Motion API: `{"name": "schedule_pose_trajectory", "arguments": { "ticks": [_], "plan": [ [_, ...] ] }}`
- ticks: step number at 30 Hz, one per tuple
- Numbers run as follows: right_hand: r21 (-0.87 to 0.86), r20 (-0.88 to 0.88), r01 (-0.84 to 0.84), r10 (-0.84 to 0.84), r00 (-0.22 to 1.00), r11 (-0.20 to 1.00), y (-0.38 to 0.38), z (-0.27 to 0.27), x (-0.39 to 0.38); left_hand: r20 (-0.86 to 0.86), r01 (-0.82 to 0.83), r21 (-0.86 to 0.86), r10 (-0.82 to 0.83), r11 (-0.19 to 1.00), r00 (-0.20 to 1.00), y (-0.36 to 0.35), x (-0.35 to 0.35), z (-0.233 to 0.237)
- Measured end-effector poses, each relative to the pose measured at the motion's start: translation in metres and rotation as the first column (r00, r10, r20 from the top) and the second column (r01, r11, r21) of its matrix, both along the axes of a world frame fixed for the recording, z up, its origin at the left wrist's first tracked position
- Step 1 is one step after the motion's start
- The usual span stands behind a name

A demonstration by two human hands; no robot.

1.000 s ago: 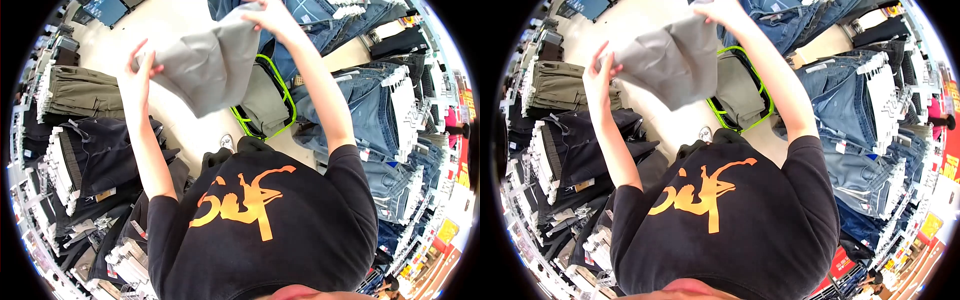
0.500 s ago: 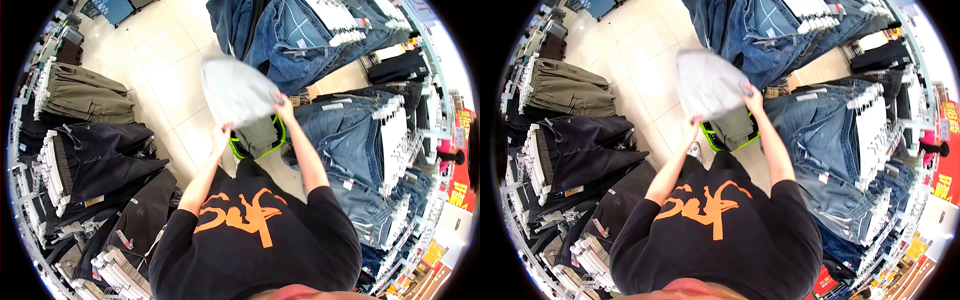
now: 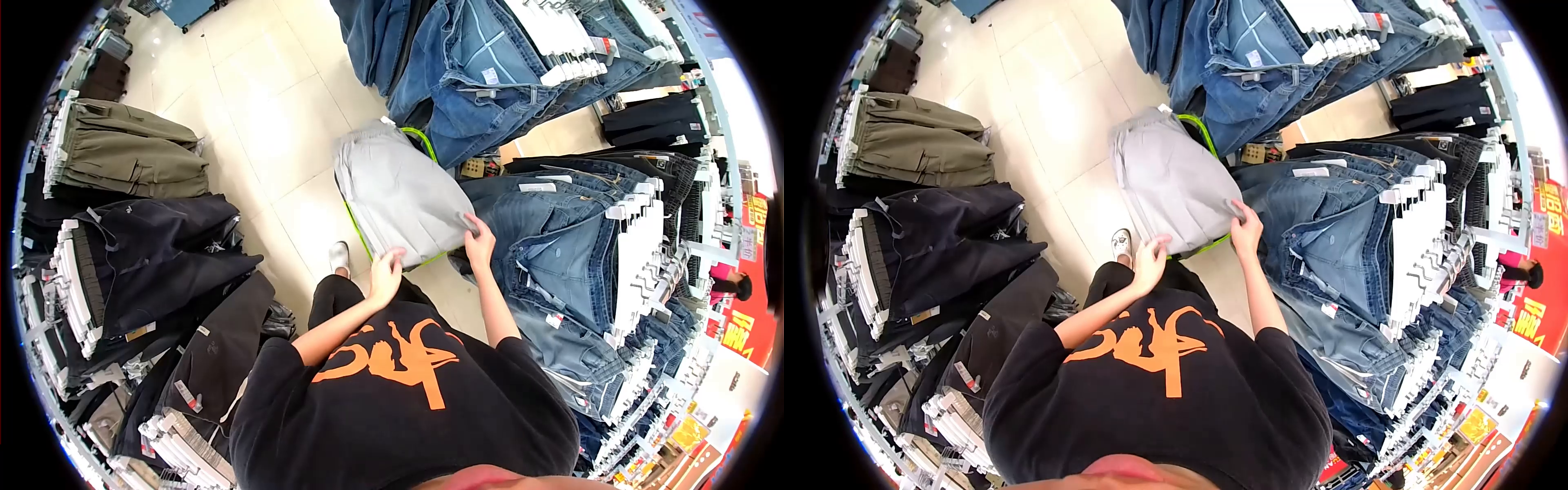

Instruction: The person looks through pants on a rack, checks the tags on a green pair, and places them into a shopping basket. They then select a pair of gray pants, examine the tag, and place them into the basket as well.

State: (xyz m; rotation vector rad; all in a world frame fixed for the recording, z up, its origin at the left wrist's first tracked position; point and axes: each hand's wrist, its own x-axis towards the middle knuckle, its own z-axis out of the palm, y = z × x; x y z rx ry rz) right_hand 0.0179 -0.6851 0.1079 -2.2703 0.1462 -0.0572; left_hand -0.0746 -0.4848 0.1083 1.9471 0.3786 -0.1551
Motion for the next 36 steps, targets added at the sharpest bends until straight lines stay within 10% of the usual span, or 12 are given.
{"name": "schedule_pose_trajectory", "arguments": {
  "ticks": [5, 10, 14, 20, 24, 29, 36],
  "plan": [
    [-0.029, -0.017, -0.070, 0.070, 0.997, 0.997, -0.027, -0.008, -0.039, -0.036, 0.148, -0.012, -0.148, 0.989, 0.988, -0.004, -0.018, -0.024],
    [-0.074, -0.174, -0.062, 0.048, 0.984, 0.995, -0.038, -0.014, -0.044, -0.511, 0.166, -0.389, -0.363, 0.906, 0.779, -0.013, -0.002, -0.057],
    [-0.042, -0.083, -0.003, -0.001, 0.997, 0.999, -0.052, -0.028, -0.042, -0.514, 0.163, -0.192, -0.241, 0.968, 0.823, -0.017, 0.009, -0.056],
    [-0.115, -0.234, -0.013, -0.014, 0.972, 0.993, -0.050, -0.066, -0.034, -0.483, 0.184, -0.067, -0.193, 0.981, 0.854, -0.018, -0.005, -0.099],
    [-0.012, -0.155, -0.018, 0.016, 0.988, 1.000, -0.036, -0.063, -0.011, -0.456, -0.102, 0.018, 0.099, 0.995, 0.884, -0.013, 0.007, -0.079],
    [0.053, -0.080, -0.030, 0.035, 0.996, 0.998, -0.016, -0.044, 0.041, -0.015, -0.223, 0.021, 0.223, 0.975, 0.975, 0.003, 0.048, -0.091],
    [0.130, 0.139, -0.108, 0.090, 0.986, 0.986, 0.028, 0.022, 0.155, 0.074, -0.187, 0.153, 0.177, 0.970, 0.981, 0.066, 0.175, -0.007]
  ]
}}
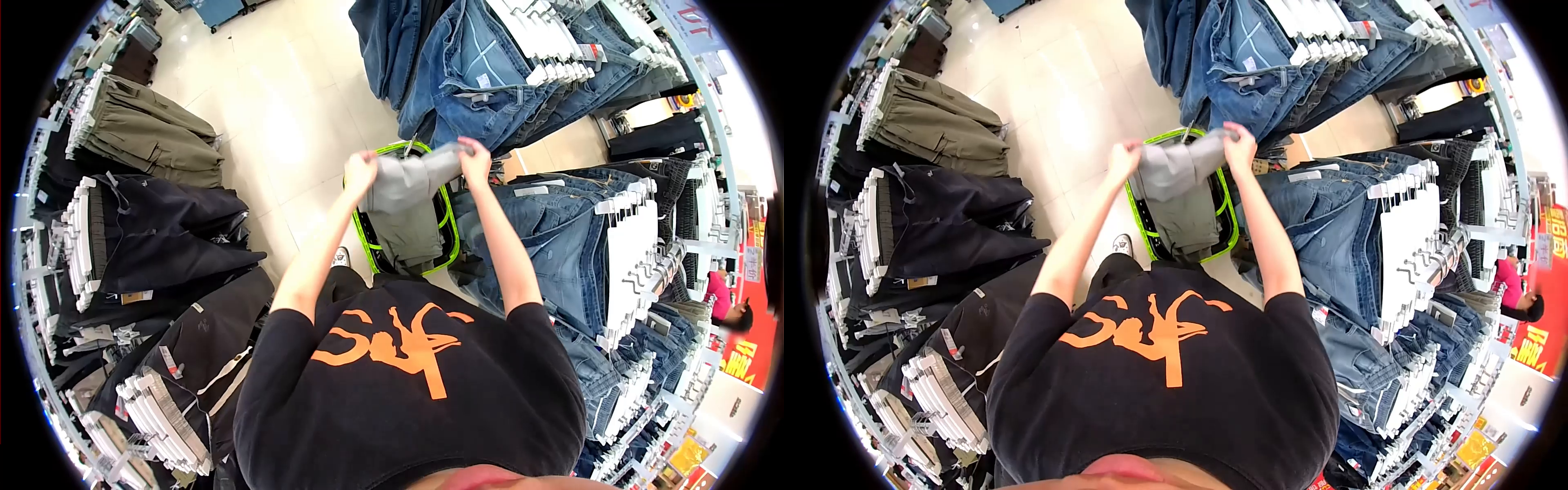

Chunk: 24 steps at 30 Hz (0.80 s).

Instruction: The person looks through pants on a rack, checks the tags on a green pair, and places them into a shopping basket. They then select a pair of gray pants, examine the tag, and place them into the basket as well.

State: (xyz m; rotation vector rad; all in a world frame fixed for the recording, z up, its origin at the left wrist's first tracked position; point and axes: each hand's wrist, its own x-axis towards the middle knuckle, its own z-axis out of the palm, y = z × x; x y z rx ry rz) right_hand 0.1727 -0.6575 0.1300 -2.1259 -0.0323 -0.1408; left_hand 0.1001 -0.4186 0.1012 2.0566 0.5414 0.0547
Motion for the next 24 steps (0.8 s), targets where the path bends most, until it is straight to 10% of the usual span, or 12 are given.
{"name": "schedule_pose_trajectory", "arguments": {
  "ticks": [3, 6, 12, 15, 24],
  "plan": [
    [0.161, 0.074, 0.009, -0.022, 0.997, 0.987, 0.018, 0.043, 0.030, 0.267, 0.005, 0.003, -0.006, 1.000, 0.964, 0.024, 0.035, 0.048],
    [0.297, 0.041, 0.006, -0.019, 0.999, 0.955, 0.021, 0.070, 0.034, 0.127, -0.028, -0.073, 0.038, 0.997, 0.991, 0.019, 0.011, 0.142],
    [0.018, 0.139, -0.131, 0.127, 0.982, 0.991, -0.032, -0.009, -0.031, -0.057, 0.114, -0.110, -0.121, 0.987, 0.991, -0.017, -0.065, 0.047],
    [0.080, -0.329, 0.040, -0.011, 0.944, 0.996, -0.059, -0.054, -0.088, -0.242, 0.042, -0.256, -0.106, 0.966, 0.964, -0.040, -0.112, -0.015],
    [-0.158, -0.558, 0.050, -0.131, 0.819, 0.986, -0.070, -0.115, -0.169, -0.595, -0.033, -0.291, -0.155, 0.956, 0.788, -0.054, -0.158, -0.093]
  ]
}}
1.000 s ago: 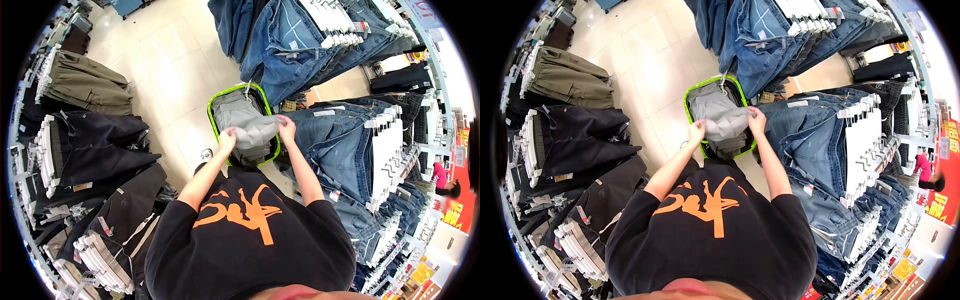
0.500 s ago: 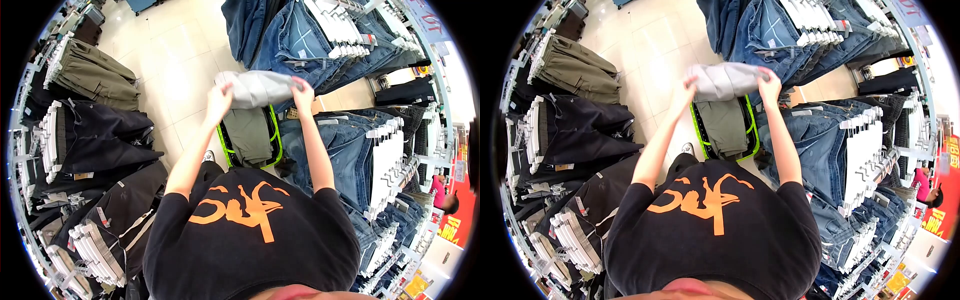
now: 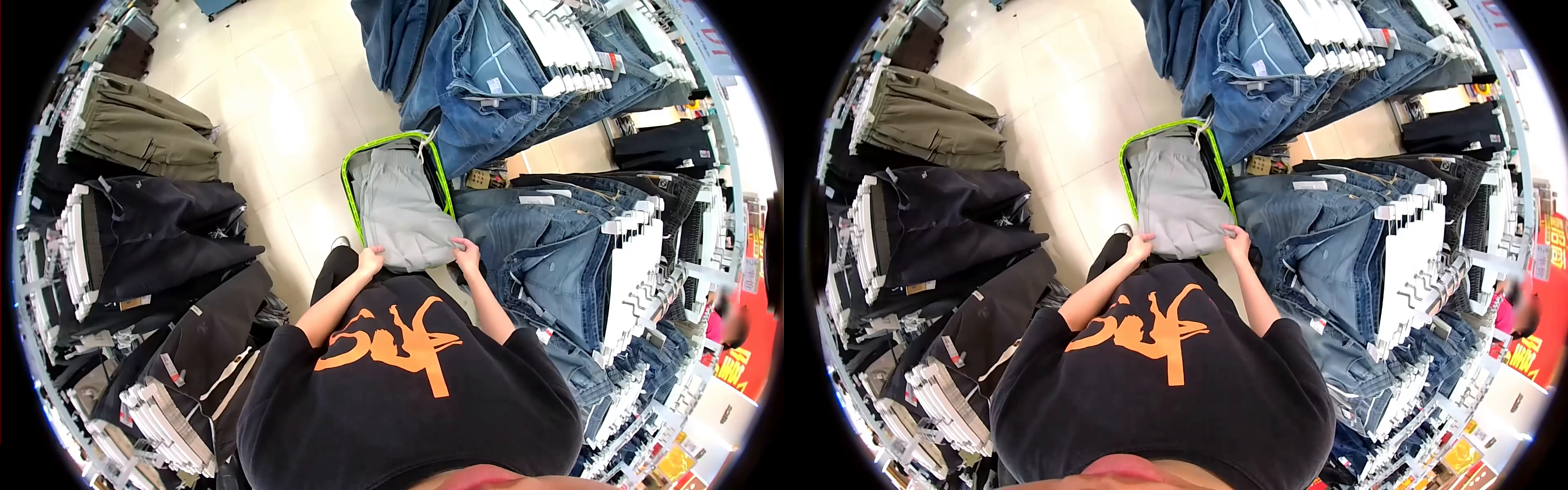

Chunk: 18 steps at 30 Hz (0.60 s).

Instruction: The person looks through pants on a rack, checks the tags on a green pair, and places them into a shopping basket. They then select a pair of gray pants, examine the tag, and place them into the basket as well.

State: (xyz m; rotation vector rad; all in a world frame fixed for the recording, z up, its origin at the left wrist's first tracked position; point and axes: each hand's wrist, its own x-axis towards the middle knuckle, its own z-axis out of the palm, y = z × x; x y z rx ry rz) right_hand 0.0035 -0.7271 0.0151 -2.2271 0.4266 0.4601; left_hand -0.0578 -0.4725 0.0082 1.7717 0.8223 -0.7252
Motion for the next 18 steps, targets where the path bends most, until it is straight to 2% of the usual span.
{"name": "schedule_pose_trajectory", "arguments": {
  "ticks": [2, 4, 7, 9, 10, 12, 14, 15, 16, 17, 18],
  "plan": [
    [-0.064, 0.016, -0.031, 0.032, 0.999, 0.997, 0.004, 0.003, 0.000, -0.076, 0.060, -0.032, -0.062, 0.998, 0.995, 0.000, 0.000, -0.008],
    [-0.084, 0.042, -0.029, 0.033, 0.999, 0.996, 0.010, 0.006, 0.004, -0.030, 0.139, -0.013, -0.140, 0.990, 0.990, 0.001, 0.002, -0.010],
    [-0.096, 0.015, -0.017, 0.018, 1.000, 0.995, 0.022, 0.010, 0.020, 0.057, 0.172, 0.071, -0.177, 0.982, 0.983, 0.010, 0.018, -0.010],
    [-0.016, 0.184, -0.037, 0.039, 0.982, 0.999, 0.038, 0.015, 0.043, 0.093, 0.033, 0.089, -0.042, 0.995, 0.995, 0.022, 0.036, -0.001],
    [-0.022, 0.132, -0.026, 0.029, 0.991, 0.999, 0.046, 0.022, 0.059, 0.239, 0.075, 0.185, -0.119, 0.980, 0.964, 0.029, 0.044, -0.001],
    [-0.027, 0.153, -0.011, 0.015, 0.988, 1.000, 0.067, 0.039, 0.096, 0.235, 0.038, 0.158, -0.075, 0.987, 0.969, 0.043, 0.075, 0.033],
    [-0.012, 0.214, -0.026, 0.028, 0.976, 1.000, 0.087, 0.057, 0.136, 0.435, -0.087, 0.091, 0.039, 0.992, 0.899, 0.056, 0.100, 0.023],
    [-0.047, 0.315, -0.051, 0.063, 0.947, 0.998, 0.093, 0.055, 0.156, 0.450, -0.100, 0.048, 0.068, 0.994, 0.891, 0.065, 0.118, 0.034],
    [-0.014, 0.280, -0.026, 0.028, 0.960, 1.000, 0.106, 0.077, 0.175, 0.476, -0.112, -0.039, 0.117, 0.993, 0.872, 0.076, 0.136, 0.032],
    [-0.013, 0.329, -0.036, 0.038, 0.944, 0.999, 0.111, 0.078, 0.195, 0.407, -0.093, -0.024, 0.094, 0.995, 0.909, 0.086, 0.157, 0.050],
    [-0.063, 0.368, -0.032, 0.053, 0.928, 0.997, 0.120, 0.093, 0.210, 0.472, -0.129, -0.099, 0.161, 0.987, 0.867, 0.093, 0.174, 0.056]
  ]
}}
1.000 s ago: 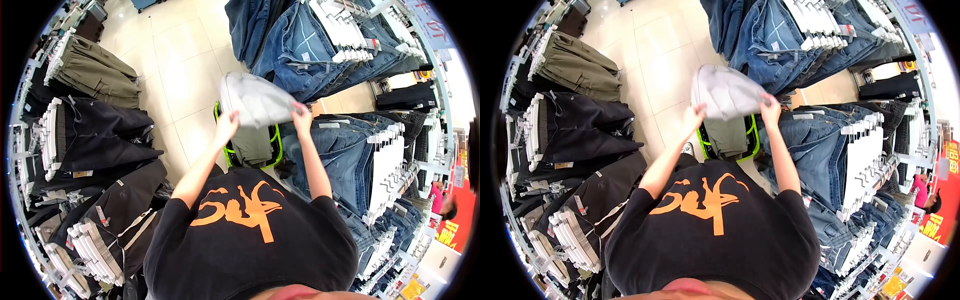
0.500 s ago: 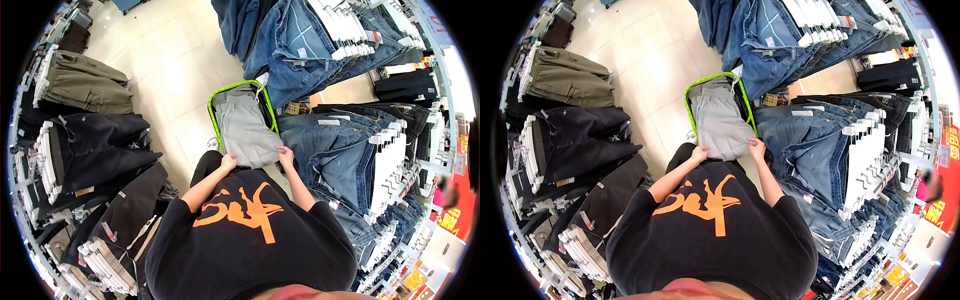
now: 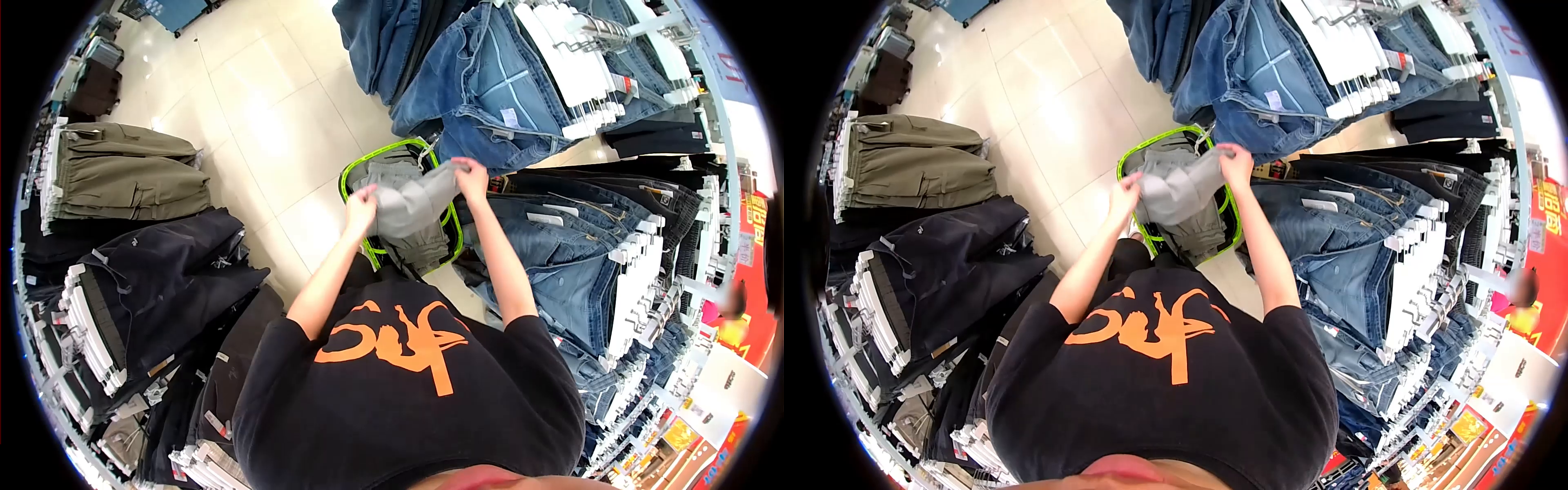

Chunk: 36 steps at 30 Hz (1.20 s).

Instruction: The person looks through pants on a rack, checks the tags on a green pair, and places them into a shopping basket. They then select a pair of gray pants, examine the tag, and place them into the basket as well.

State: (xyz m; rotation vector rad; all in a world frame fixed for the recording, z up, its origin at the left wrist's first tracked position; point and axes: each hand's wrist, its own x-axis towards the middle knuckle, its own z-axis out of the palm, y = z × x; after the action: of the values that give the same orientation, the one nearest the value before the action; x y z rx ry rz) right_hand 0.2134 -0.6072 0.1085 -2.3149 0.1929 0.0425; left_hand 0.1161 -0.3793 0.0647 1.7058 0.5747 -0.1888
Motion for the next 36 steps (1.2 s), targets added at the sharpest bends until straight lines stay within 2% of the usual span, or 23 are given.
{"name": "schedule_pose_trajectory", "arguments": {
  "ticks": [2, 4, 5, 8, 9, 10, 12, 13, 14, 16, 18, 20, 24, 26, 27, 28, 29, 30, 31, 32, 34, 35, 36],
  "plan": [
    [0.060, -0.062, 0.078, -0.074, 0.995, 0.995, 0.015, 0.026, 0.025, -0.007, -0.002, -0.062, 0.002, 0.998, 1.000, 0.017, 0.032, 0.017],
    [0.114, -0.006, 0.064, -0.064, 0.998, 0.991, 0.017, 0.040, 0.038, 0.016, 0.030, 0.009, -0.030, 1.000, 0.999, 0.027, 0.050, 0.045],
    [0.158, -0.086, 0.084, -0.071, 0.994, 0.984, 0.017, 0.050, 0.038, 0.016, 0.028, 0.006, -0.028, 1.000, 0.999, 0.028, 0.051, 0.050],
    [0.120, 0.041, 0.042, -0.047, 0.998, 0.992, -0.003, 0.029, 0.021, 0.131, 0.067, 0.085, -0.078, 0.994, 0.988, 0.019, 0.028, 0.068],
    [0.083, 0.086, 0.025, -0.032, 0.996, 0.996, -0.012, 0.018, 0.009, 0.173, 0.075, 0.098, -0.091, 0.992, 0.981, 0.011, 0.013, 0.035],
    [0.046, 0.129, 0.011, -0.016, 0.992, 0.999, -0.022, 0.007, -0.006, 0.000, 0.116, 0.012, -0.116, 0.993, 0.993, 0.002, -0.002, 0.046],
    [-0.039, 0.007, 0.074, -0.074, 0.997, 0.996, -0.036, -0.006, -0.038, 0.014, 0.197, 0.004, -0.197, 0.980, 0.980, -0.019, -0.040, 0.012],
    [-0.073, -0.099, 0.097, -0.104, 0.990, 0.993, -0.040, -0.008, -0.053, -0.069, 0.244, -0.009, -0.244, 0.970, 0.967, -0.030, -0.057, -0.003],
    [-0.107, -0.203, 0.119, -0.139, 0.969, 0.987, -0.044, -0.010, -0.067, -0.245, 0.258, -0.152, -0.289, 0.954, 0.925, -0.036, -0.065, -0.003],
    [-0.158, -0.276, 0.158, -0.197, 0.941, 0.975, -0.058, -0.036, -0.093, -0.467, 0.174, -0.379, -0.351, 0.909, 0.812, -0.042, -0.066, -0.004],
    [-0.198, -0.365, 0.172, -0.236, 0.901, 0.965, -0.062, -0.046, -0.108, -0.541, 0.106, -0.466, -0.378, 0.878, 0.751, -0.044, -0.064, -0.016],
    [-0.225, -0.328, 0.182, -0.250, 0.911, 0.957, -0.062, -0.052, -0.116, -0.607, 0.026, -0.538, -0.409, 0.842, 0.681, -0.046, -0.062, -0.026],
    [-0.102, -0.115, 0.341, -0.351, 0.929, 0.935, -0.054, -0.035, -0.121, -0.513, 0.102, -0.565, -0.445, 0.819, 0.734, -0.056, -0.062, -0.013],
    [-0.292, 0.272, 0.505, -0.436, 0.858, 0.812, -0.041, -0.020, -0.135, -0.395, 0.082, -0.617, -0.398, 0.783, 0.828, -0.056, -0.059, 0.008],
    [-0.166, 0.085, 0.635, -0.631, 0.771, 0.754, -0.038, -0.030, -0.150, -0.358, 0.092, -0.634, -0.397, 0.768, 0.845, -0.056, -0.058, 0.013],
    [0.230, -0.145, 0.755, -0.746, 0.650, 0.614, -0.040, -0.059, -0.170, -0.359, 0.097, -0.635, -0.405, 0.766, 0.841, -0.055, -0.058, 0.019],
    [0.071, -0.648, 0.919, -0.682, 0.339, 0.389, -0.006, 0.000, -0.159, -0.368, 0.127, -0.647, -0.453, 0.752, 0.812, -0.053, -0.058, 0.024],
    [0.207, -0.876, 0.940, -0.376, 0.301, 0.271, -0.011, -0.016, -0.171, -0.376, 0.155, -0.657, -0.498, 0.738, 0.781, -0.052, -0.057, 0.029],
    [0.291, -0.911, 0.930, -0.231, 0.340, 0.222, 0.006, -0.001, -0.164, -0.375, 0.161, -0.656, -0.503, 0.737, 0.779, -0.051, -0.056, 0.036],
    [0.365, -0.897, 0.895, -0.159, 0.411, 0.257, 0.015, 0.000, -0.159, -0.398, 0.177, -0.672, -0.553, 0.719, 0.732, -0.050, -0.056, 0.042],
    [0.489, -0.830, 0.865, -0.244, 0.502, 0.117, 0.018, -0.048, -0.161, -0.418, 0.203, -0.685, -0.606, 0.699, 0.677, -0.046, -0.057, 0.046],
    [0.493, -0.828, 0.863, -0.246, 0.504, 0.109, 0.023, -0.046, -0.154, -0.380, 0.169, -0.753, -0.630, 0.636, 0.677, -0.042, -0.056, 0.046],
    [0.390, -0.811, 0.903, -0.397, 0.429, 0.180, 0.026, -0.043, -0.147, -0.339, 0.134, -0.814, -0.651, 0.565, 0.679, -0.036, -0.055, 0.046]
  ]
}}
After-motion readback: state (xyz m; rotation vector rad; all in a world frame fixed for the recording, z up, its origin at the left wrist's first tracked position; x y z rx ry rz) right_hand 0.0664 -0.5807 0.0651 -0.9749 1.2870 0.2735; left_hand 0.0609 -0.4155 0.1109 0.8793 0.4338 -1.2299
